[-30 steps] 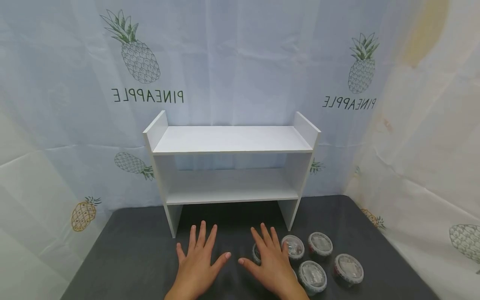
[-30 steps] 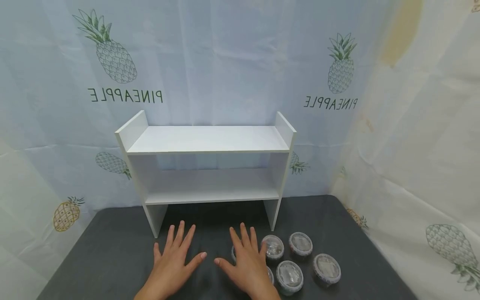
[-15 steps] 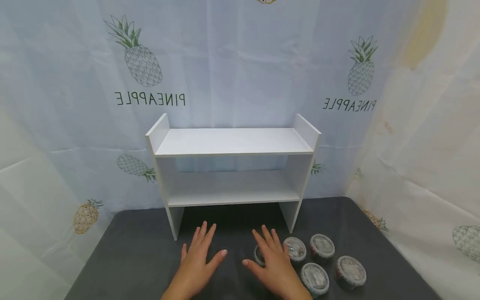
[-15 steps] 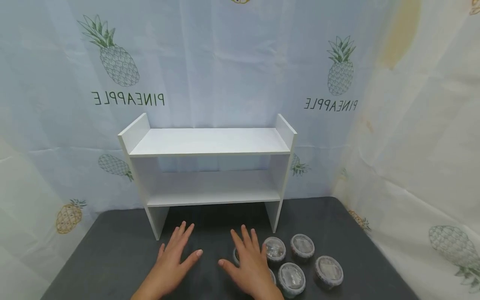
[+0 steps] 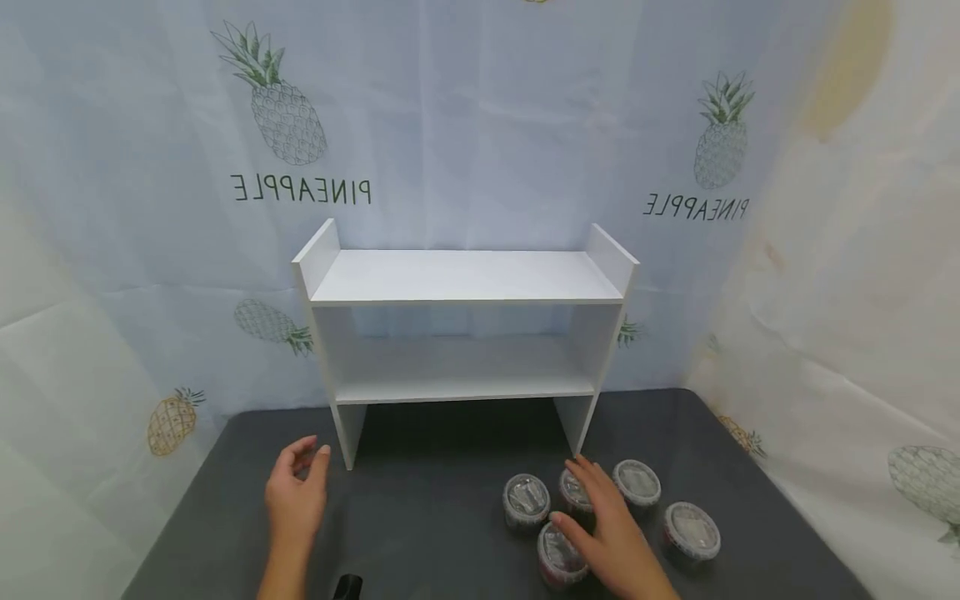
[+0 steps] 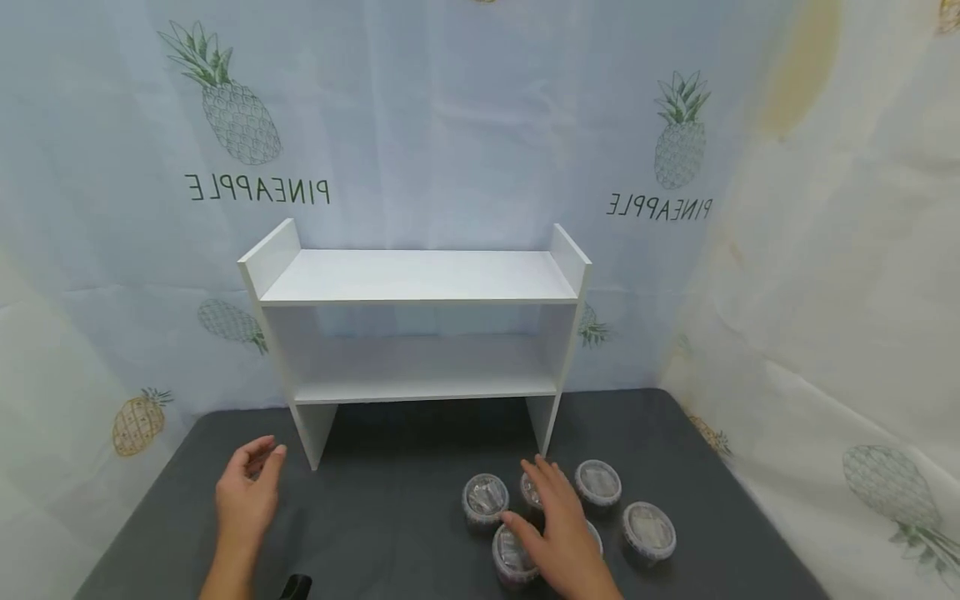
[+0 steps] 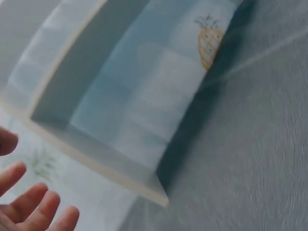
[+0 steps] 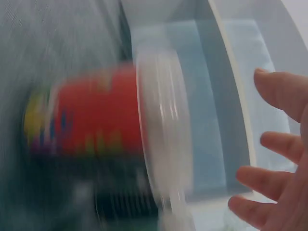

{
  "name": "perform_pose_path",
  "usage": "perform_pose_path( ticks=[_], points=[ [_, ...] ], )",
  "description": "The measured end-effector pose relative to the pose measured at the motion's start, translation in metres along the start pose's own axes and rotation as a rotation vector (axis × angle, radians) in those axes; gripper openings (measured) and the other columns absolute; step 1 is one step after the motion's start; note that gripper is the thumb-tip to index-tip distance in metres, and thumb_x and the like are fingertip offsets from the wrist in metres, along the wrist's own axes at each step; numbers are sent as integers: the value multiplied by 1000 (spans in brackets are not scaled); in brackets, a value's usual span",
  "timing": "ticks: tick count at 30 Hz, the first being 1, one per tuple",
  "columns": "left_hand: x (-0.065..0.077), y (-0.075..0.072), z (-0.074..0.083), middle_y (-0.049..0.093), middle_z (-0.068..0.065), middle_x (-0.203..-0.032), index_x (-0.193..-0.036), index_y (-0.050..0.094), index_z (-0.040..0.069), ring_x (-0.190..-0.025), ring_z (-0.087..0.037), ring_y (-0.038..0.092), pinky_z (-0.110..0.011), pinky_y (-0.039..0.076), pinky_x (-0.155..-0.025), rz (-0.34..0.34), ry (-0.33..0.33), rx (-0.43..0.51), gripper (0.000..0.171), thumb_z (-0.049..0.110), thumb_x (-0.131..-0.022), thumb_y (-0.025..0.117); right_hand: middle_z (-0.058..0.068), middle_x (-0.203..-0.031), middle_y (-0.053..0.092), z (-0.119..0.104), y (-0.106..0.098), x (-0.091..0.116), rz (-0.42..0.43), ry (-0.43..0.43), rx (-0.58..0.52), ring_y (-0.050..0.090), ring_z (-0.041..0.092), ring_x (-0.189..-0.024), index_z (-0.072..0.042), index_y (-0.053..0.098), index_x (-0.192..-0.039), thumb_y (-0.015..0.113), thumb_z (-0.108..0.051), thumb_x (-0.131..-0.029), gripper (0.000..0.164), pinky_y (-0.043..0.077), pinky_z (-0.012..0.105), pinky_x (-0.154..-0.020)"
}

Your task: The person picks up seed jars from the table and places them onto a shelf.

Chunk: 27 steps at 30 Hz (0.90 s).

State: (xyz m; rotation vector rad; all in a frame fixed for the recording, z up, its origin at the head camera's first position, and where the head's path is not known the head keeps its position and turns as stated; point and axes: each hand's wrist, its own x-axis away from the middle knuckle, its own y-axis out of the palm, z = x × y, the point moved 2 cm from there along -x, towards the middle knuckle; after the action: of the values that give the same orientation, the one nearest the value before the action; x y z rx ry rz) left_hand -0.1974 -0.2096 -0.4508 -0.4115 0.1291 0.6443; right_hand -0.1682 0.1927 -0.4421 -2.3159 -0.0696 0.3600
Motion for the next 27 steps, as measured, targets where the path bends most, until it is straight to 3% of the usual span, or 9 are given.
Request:
perform_pose_path(
  ticks=[4, 8, 11, 16, 19, 22, 25, 27],
  points=[
    [-12, 0, -17, 58, -11, -130, -133, 56, 6, -96, 2, 46, -8, 37, -63, 61, -47, 75, 43, 35, -100, 55, 18, -151, 41, 16, -25, 11, 97, -10, 49, 37, 46, -137, -15, 41, -149, 68, -41, -92, 68, 37, 70, -100],
    [-21, 3, -30, 54, -14, -134, -136, 52, 5, -105, -7, 48, -5, 36, -65, 36, -104, 99, 47, 35, -100, 55, 24, -147, 43, 35, -44, 30, 141, 49, 91, 42, 48, -131, -8, 40, -147, 67, -37, -94, 66, 42, 67, -95],
    [-29, 6, -37, 50, -16, -139, -141, 48, 5, -109, -11, 49, -2, 38, -66, -45, -158, 131, 53, 38, -101, 53, 27, -145, 44, 47, -52, 45, 161, 133, 132, 44, 50, -128, -6, 40, -147, 65, -40, -95, 67, 44, 68, -91],
    [-43, 11, -39, 48, -14, -140, -143, 46, 5, -95, 10, 50, -4, 47, -73, -217, -210, 198, 59, 44, -100, 52, 28, -145, 42, 59, -60, 61, 180, 253, 134, 42, 51, -128, -5, 38, -146, 63, -45, -95, 69, 41, 71, -91],
    [-54, 16, -40, 58, -10, -130, -139, 51, 3, -89, 14, 56, -10, 53, -76, -262, -204, 240, 57, 44, -100, 53, 28, -146, 40, 64, -64, 63, 182, 297, 123, 40, 52, -129, -5, 36, -148, 62, -47, -95, 72, 40, 70, -92],
    [-61, 19, -45, 67, 4, -111, -136, 52, 0, -86, 10, 62, -15, 56, -76, -279, -203, 290, 56, 42, -100, 54, 29, -146, 39, 70, -68, 64, 192, 322, 112, 39, 52, -130, -6, 35, -149, 62, -47, -95, 72, 39, 70, -93],
    [-66, 23, -51, 64, 18, -97, -137, 51, 0, -86, 9, 62, -15, 56, -74, -261, -222, 330, 55, 40, -100, 55, 28, -145, 40, 78, -70, 66, 227, 353, 96, 39, 51, -130, -4, 37, -147, 63, -45, -95, 71, 39, 70, -94],
    [-67, 25, -56, 60, 18, -98, -138, 48, 0, -89, 5, 61, -15, 56, -73, -225, -246, 372, 53, 36, -100, 56, 29, -145, 40, 85, -71, 69, 238, 393, 80, 38, 51, -130, -2, 37, -146, 62, -46, -95, 73, 38, 70, -95]
  ],
)
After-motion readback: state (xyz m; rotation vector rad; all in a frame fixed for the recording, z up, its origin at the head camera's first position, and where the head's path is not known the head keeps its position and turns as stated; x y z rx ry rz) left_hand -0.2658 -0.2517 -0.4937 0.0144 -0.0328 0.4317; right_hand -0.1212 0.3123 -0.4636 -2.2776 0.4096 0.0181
